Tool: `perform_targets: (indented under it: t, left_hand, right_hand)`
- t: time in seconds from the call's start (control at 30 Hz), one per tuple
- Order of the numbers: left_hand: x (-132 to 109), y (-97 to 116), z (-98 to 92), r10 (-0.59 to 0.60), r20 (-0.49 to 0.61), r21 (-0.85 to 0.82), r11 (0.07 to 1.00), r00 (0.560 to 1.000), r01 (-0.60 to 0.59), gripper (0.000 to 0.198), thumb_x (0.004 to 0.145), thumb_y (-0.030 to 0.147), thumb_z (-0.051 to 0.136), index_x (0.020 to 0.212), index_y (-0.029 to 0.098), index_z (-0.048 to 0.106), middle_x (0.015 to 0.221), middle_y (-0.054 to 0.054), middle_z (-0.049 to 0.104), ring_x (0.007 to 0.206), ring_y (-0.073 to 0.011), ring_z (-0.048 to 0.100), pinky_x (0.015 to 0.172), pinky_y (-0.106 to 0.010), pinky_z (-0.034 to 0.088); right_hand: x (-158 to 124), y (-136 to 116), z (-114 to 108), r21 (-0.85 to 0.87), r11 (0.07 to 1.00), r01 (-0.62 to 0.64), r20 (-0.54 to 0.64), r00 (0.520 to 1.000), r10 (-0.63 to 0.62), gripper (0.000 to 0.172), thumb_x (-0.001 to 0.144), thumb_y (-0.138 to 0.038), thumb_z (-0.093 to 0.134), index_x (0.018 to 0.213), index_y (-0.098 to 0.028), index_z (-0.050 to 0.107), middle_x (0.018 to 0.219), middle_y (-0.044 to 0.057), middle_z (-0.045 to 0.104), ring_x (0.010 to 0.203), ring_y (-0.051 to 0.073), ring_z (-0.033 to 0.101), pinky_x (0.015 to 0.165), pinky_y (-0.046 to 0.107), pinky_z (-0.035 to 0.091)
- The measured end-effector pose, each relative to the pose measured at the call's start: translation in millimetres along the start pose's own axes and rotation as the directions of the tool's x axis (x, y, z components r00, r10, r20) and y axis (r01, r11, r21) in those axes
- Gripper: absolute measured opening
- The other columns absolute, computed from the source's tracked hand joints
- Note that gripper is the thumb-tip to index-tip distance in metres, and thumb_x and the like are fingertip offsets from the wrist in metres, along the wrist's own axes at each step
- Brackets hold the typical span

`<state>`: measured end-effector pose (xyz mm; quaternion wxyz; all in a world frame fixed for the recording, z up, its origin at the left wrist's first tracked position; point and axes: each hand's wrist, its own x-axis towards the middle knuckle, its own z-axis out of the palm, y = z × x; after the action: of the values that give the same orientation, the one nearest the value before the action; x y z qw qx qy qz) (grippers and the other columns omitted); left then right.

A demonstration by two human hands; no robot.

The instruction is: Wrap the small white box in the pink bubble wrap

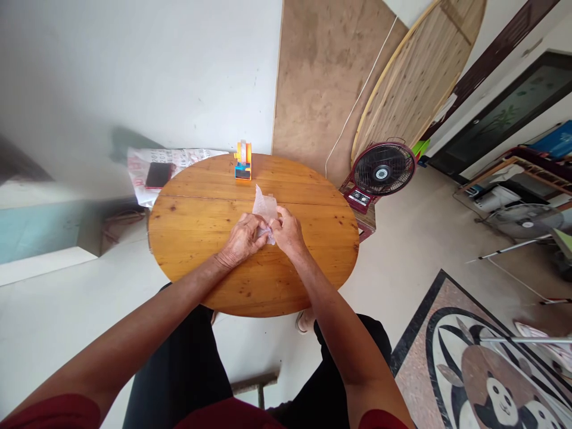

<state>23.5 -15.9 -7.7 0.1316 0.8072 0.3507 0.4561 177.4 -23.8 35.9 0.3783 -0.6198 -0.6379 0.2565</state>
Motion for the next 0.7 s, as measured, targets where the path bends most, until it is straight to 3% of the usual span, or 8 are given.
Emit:
perform_targets:
  t: [0.1,0.23,0.37,0.7]
  left_hand:
    - [-0.4,-0.4,-0.9,0.022,-0.02,-0.055,0.998,1.0,-0.023,0.013,0.076,0.019,0.059,0.089,0.017,0.061,0.096,-0.009,0.064,0.093,-0.0234,0.056,0.085,-0.038,0.049]
    - [-0.2,-1.4,-2.6,0.012,-0.039,-0.123,0.992,0.999,-0.016,0.02,0.071,0.012,0.056,0.088,0.017,0.064,0.099,-0.009,0.066,0.093,-0.0228,0.057,0.086,-0.038,0.049]
    - [0.4,-2.1,-3.6,0.0,-0.049,-0.158,0.987,0.999,-0.007,0.02,0.072,0.009,0.054,0.086,0.018,0.064,0.097,-0.007,0.067,0.093,-0.0214,0.059,0.088,-0.038,0.049]
    - [0.1,-0.2,-7.5,-0.115,-0.065,-0.166,0.981,0.991,0.103,0.015,0.073,0.015,0.056,0.087,0.019,0.059,0.095,-0.006,0.063,0.095,-0.021,0.058,0.089,-0.037,0.048]
  right_hand:
    - [-2.0,-0.3,-2.0,0.124,0.99,-0.067,0.09,0.994,0.056,0.049,0.082,-0.014,0.049,0.131,-0.013,0.052,0.089,0.005,0.072,0.054,0.01,0.06,0.057,0.024,0.05]
    - [-4.6,-2.6,-6.0,0.165,0.982,-0.093,0.176,0.982,0.064,0.053,0.078,-0.01,0.053,0.13,-0.01,0.053,0.101,0.009,0.071,0.063,0.01,0.061,0.065,0.024,0.052]
    - [-4.9,-3.6,-6.9,0.122,0.989,-0.078,0.214,0.976,0.05,0.059,0.074,-0.009,0.06,0.133,-0.012,0.052,0.107,0.009,0.07,0.071,0.011,0.061,0.067,0.024,0.052]
    - [-5.8,-3.9,-5.0,-0.13,0.985,0.113,0.222,0.972,-0.083,0.063,0.076,-0.013,0.062,0.137,-0.017,0.049,0.104,0.002,0.071,0.067,0.01,0.058,0.063,0.023,0.046]
